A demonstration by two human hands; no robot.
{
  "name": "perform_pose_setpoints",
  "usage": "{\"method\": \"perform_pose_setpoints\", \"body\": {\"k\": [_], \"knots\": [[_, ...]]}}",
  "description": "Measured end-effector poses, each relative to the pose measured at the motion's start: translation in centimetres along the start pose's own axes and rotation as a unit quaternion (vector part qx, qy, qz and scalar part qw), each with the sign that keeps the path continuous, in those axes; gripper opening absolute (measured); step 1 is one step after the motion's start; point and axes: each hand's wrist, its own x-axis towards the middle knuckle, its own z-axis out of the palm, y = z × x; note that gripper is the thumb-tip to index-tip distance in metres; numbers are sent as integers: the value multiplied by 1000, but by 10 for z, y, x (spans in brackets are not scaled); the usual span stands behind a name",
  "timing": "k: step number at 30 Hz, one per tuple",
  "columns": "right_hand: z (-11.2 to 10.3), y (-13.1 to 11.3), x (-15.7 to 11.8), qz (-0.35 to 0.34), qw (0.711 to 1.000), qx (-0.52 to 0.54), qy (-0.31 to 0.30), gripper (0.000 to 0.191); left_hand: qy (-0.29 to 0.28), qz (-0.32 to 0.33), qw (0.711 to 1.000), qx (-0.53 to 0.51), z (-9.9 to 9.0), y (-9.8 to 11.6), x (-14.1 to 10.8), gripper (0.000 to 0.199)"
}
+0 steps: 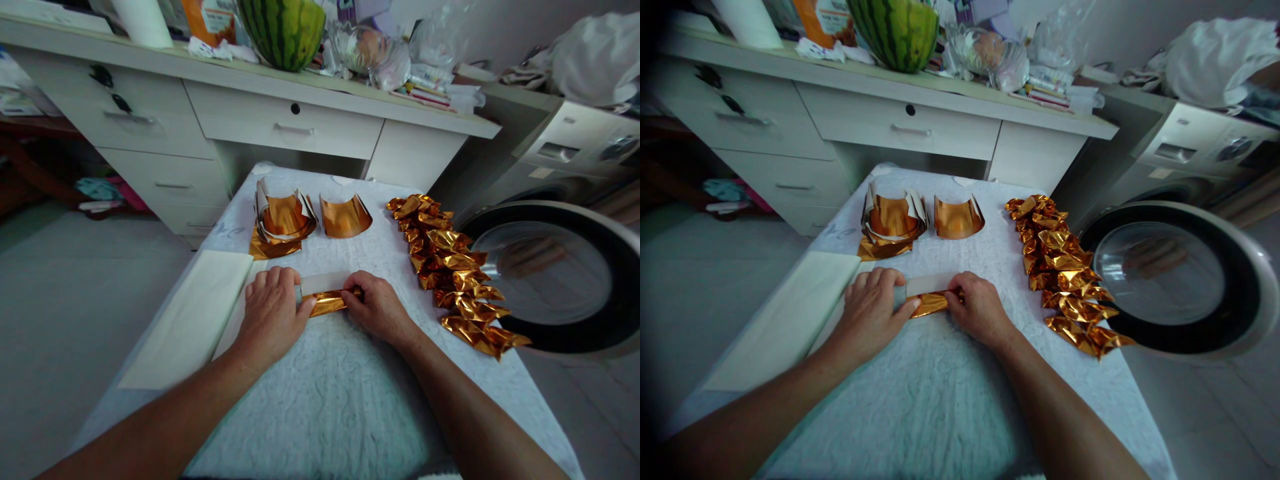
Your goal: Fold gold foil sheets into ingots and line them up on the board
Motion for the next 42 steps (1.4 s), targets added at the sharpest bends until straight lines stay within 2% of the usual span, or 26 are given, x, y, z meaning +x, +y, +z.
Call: {"method": "perform_pose_setpoints", "body": {"k": [7,12,18,23,29,32,34,36,39,42], "knots": [[0,-2,1,3,1000,-5,5,6,4,8,1000,-16,0,1,0,17],[2,-2,0,9,1000,-12,20,7,18,64,996,-54,3,2,0,6],[4,-3,1,23,999,-17,30,10,27,189,980,-55,8,-1,0,13],[6,0,-1,57,998,15,35,9,13,276,961,-5,9,-1,-7,11],[6,3,-1,94,995,-9,41,20,10,287,954,79,6,10,-23,21],[4,4,-1,100,994,-35,41,21,4,284,954,96,5,15,-28,36],[3,3,-1,77,994,-61,55,20,-5,279,954,110,4,18,-29,42],[3,2,-1,24,994,-90,58,15,-12,274,954,119,4,20,-29,46],[5,0,-2,-65,992,-111,10,22,-20,273,954,123,3,21,-29,48],[7,-4,-3,-88,989,-118,-23,27,-26,272,953,128,3,23,-28,47]]}}
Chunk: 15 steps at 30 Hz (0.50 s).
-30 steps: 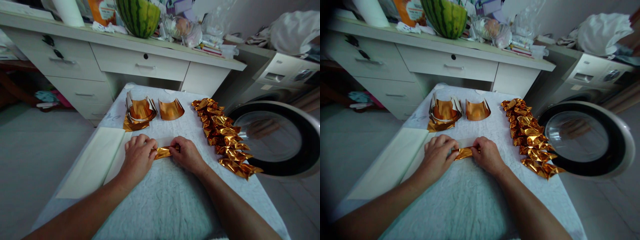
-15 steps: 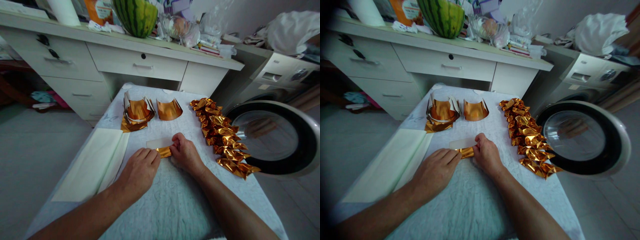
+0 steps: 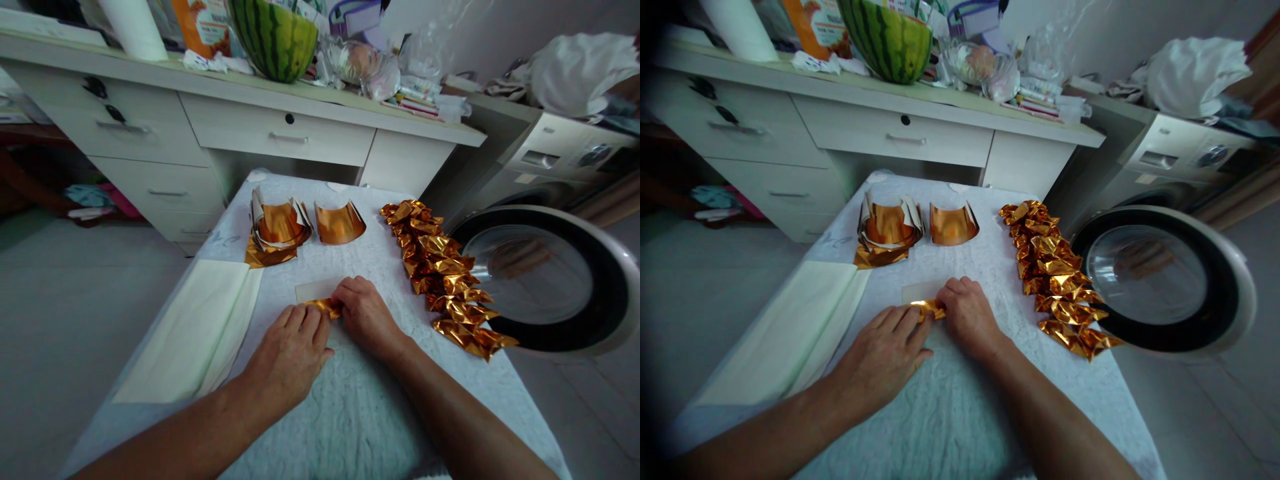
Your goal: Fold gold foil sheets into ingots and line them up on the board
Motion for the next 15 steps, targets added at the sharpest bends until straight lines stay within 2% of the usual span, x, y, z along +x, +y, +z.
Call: {"method": "perform_pose_setpoints", "body": {"k": [4,9,15], "knots": [[0,-10,0,34,999,-30,-5,18,-10,-1,1000,4,1,2,-2,49],[2,-24,-2,82,993,-85,-8,12,-13,-13,1000,-4,6,3,-18,56],[4,-35,-7,114,986,-117,-7,10,6,-53,999,-6,8,1,-37,51]]}}
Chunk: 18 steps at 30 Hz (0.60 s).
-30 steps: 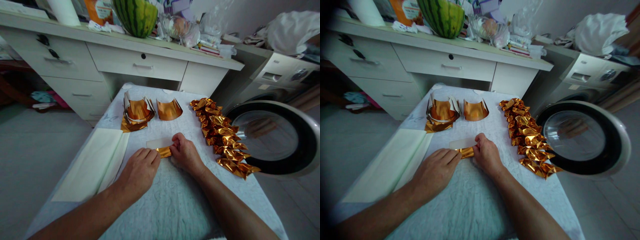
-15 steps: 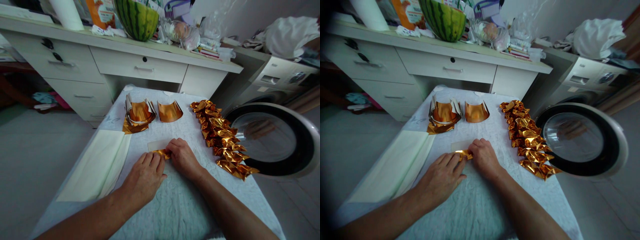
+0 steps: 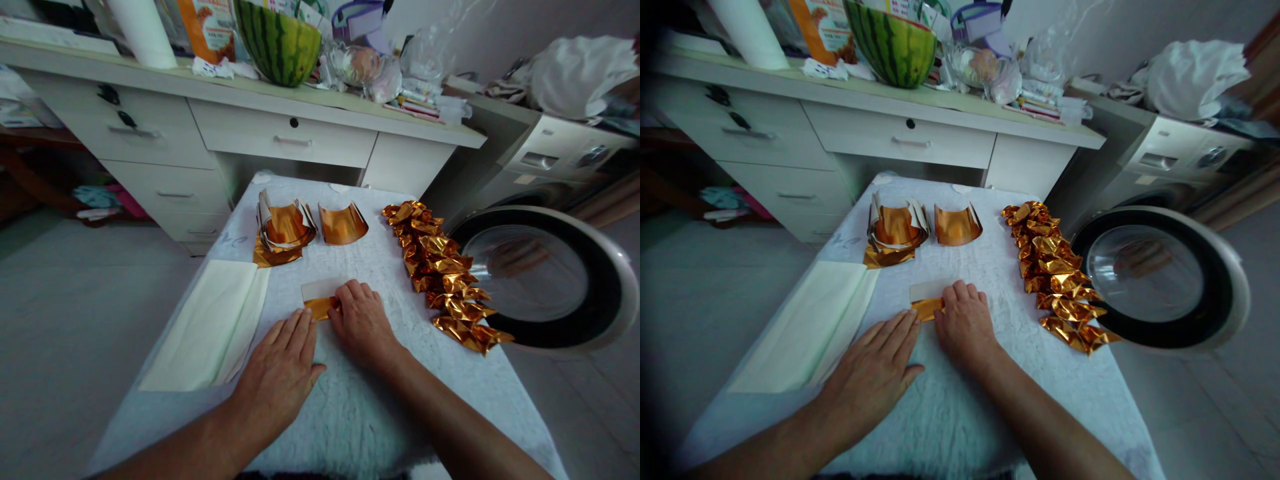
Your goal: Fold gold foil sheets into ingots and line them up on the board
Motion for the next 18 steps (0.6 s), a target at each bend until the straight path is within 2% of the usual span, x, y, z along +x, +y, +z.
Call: {"method": "perform_pose_setpoints", "body": {"k": [9,18], "knots": [[6,-14,0,61,998,-12,29,41,12,26,999,-19,-3,-3,0,50],[7,1,-2,50,997,53,19,34,-4,27,1000,-1,-3,-3,0,47]]}}
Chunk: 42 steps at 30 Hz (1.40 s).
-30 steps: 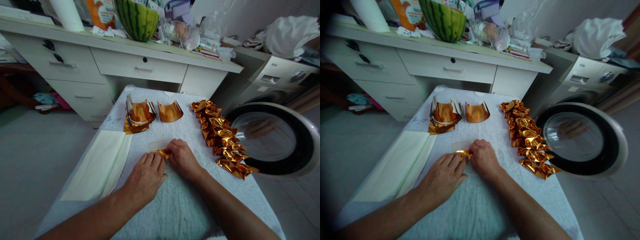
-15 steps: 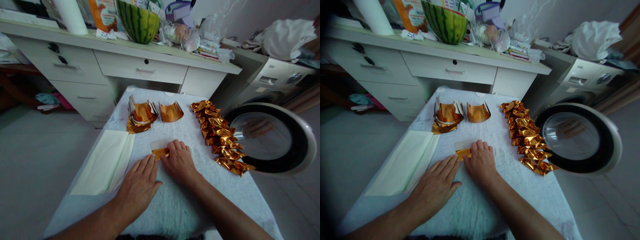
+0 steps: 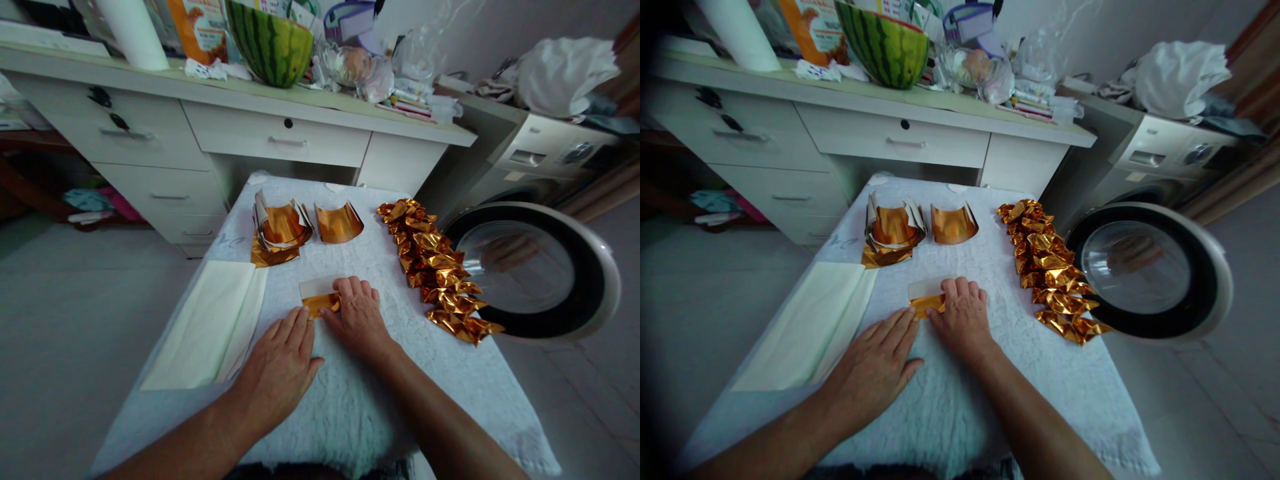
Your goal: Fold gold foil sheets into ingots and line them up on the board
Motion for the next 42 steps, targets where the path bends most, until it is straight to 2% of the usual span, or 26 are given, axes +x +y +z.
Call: {"method": "perform_pose_setpoints", "body": {"k": [5,10,19,22,27,32,35,39,42], "knots": [[-5,15,3,-3,999,34,-9,39,-2,1,1000,-5,0,0,-1,44],[-10,33,4,9,1000,10,-19,51,11,-7,1000,-16,3,0,-3,41],[-14,56,6,46,999,11,-18,52,25,14,1000,9,6,-1,-4,46],[-18,57,6,47,998,49,-16,47,34,16,999,11,7,-3,-4,45],[-22,53,8,32,993,110,1,19,48,12,999,-2,5,-4,-4,42],[-11,40,11,22,995,94,7,21,63,4,998,-29,2,-5,-3,40],[-4,36,14,41,996,76,20,18,75,-1,996,-50,2,-7,-3,40],[-5,38,14,56,990,129,25,9,92,-7,991,-92,5,-11,-4,38],[-6,42,12,39,979,198,29,6,98,-21,982,-157,7,-14,-3,34]]}}
